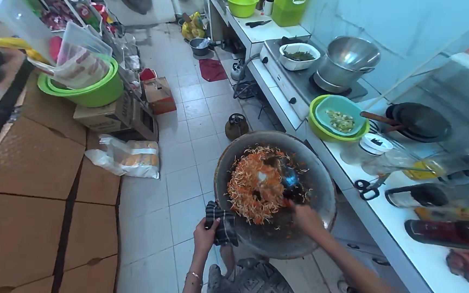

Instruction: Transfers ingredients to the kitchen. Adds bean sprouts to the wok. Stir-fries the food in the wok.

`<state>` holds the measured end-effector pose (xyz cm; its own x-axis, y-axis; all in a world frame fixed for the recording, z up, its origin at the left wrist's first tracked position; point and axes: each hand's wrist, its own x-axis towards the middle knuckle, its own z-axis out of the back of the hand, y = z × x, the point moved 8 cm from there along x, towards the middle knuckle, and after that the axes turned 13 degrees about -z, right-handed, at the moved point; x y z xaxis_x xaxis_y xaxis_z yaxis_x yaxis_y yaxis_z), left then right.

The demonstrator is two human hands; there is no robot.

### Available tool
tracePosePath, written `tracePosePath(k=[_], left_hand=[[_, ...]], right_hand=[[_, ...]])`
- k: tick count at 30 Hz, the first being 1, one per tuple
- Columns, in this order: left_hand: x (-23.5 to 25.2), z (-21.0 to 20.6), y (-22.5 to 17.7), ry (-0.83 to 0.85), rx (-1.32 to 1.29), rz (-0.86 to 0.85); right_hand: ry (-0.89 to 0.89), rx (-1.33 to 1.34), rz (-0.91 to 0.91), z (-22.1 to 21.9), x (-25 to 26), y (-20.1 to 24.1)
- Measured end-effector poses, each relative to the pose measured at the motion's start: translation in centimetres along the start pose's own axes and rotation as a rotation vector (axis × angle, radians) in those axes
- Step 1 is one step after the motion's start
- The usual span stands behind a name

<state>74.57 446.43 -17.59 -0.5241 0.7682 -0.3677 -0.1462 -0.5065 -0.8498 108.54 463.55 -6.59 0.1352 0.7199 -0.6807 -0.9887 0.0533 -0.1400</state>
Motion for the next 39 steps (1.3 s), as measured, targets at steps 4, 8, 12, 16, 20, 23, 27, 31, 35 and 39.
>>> tracePosePath(k=[4, 8, 12, 16, 20, 23, 27, 31, 35, 39], left_hand=[[0.2, -0.2, -0.4, 0.03, -0.012, -0.016], [-0.1, -0.4, -0.2, 0.012, -0.02, 0.006], [-0.1, -0.7, -0.6, 0.014, -0.009, 0.012], [0.2, -0.2, -0.4, 0.021, -0.013, -0.003], [0.2, -0.3, -0.5, 0.018, -0.009, 0.003], [0.2, -0.4, -0.2, 0.019, -0.001, 0.005], [0.4, -0.5, -0.4, 0.044, 0.014, 0.007], [0.4, -0.2, -0.5, 0.046, 0.005, -0.008], [0.3, 0.1, -0.7, 0.065, -0.009, -0.018], [0.3, -0.2, -0.3, 0.051, -0.014, -0.001]], right_hand=[[0.113, -0.166, -0.072, 8.4, -1.6, -3.4], [0.268, -0.291, -0.143, 8.0, -2.1, -6.3], [0.044, -0.017, -0.048, 4.0, 3.6, -1.7], [-0.1, -0.129, 0.054, 3.4, 1.4, -0.5], [-0.05, -0.225, 0.05, 6.4, -2.6, -6.0], [0.203, -0.334, -0.01, 5.7, -3.0, -7.7], [0.429, -0.097, 0.064, 2.3, -1.4, -1.6], [0.267, 0.405, 0.055, -1.0, 3.9, 3.8], [-0.097, 0.346, 0.116, -0.3, 3.8, 0.3], [-0.34, 0.208, 0.116, -0.8, -2.0, -4.7]])
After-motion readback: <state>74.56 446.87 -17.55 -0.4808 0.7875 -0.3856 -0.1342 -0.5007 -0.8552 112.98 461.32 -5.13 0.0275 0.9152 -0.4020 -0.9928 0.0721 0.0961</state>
